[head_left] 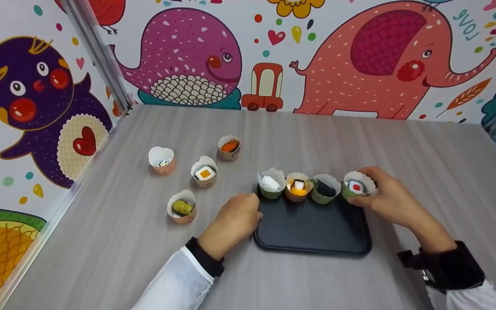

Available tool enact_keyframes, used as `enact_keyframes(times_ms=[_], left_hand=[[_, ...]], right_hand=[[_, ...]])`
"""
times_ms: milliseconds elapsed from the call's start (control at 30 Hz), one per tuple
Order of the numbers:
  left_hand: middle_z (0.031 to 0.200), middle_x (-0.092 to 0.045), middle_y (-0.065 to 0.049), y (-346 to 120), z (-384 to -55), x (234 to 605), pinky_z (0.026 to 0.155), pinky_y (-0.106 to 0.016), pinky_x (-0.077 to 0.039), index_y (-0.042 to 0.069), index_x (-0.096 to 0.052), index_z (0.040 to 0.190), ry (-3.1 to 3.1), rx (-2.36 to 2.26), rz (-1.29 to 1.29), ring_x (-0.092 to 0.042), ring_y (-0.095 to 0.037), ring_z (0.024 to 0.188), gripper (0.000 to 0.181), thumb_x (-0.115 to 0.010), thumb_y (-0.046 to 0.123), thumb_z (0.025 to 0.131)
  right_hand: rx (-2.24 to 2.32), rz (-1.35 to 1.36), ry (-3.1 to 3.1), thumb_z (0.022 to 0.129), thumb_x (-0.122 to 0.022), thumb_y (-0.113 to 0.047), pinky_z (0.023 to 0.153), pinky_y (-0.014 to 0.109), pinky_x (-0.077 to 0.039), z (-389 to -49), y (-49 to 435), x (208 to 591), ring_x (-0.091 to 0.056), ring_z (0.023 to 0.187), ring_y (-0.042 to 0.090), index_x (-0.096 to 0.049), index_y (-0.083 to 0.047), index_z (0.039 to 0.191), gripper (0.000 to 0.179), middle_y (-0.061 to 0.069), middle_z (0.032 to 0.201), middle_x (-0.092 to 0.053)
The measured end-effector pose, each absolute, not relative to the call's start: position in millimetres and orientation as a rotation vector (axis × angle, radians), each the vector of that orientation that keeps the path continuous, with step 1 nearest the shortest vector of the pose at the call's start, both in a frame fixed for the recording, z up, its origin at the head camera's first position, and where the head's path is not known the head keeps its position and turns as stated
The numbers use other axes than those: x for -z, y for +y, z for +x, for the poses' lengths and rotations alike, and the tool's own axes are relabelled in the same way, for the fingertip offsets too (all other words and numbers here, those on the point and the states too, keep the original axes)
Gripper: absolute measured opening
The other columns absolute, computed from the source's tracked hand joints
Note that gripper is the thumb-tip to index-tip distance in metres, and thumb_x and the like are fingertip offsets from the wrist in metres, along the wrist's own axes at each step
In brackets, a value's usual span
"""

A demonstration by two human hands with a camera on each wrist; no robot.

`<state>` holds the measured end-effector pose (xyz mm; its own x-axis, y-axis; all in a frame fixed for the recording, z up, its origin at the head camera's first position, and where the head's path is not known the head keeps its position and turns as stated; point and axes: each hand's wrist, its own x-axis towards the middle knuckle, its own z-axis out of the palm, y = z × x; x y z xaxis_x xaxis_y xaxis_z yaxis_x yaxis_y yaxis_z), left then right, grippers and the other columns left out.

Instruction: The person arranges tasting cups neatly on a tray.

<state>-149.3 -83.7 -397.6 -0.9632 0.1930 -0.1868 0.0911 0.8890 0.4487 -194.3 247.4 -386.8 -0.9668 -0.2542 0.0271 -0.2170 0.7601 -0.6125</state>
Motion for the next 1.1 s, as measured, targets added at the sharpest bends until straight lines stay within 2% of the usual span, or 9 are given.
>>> enact_keyframes(times_ms=[1100], left_hand=[[0.089, -0.068, -0.013, -84.5, -148.9, 399.0, 0.072, -0.048, -0.054, 0.002, -0.067, 0.093, 2.843, -0.652, 0.238, -0.069, -0.034, 0.088, 0.012, -0.074, 0.011, 0.097]], right_hand=[[0.951, -0.474, 2.842, 0.086, -0.086, -0.015, 0.090, 0.050, -0.050, -195.4, 245.8, 395.9, -0.064, 0.105, 0.033, -0.055, 0.002, 0.138, 0.063, 0.020, 0.122, -0.068]])
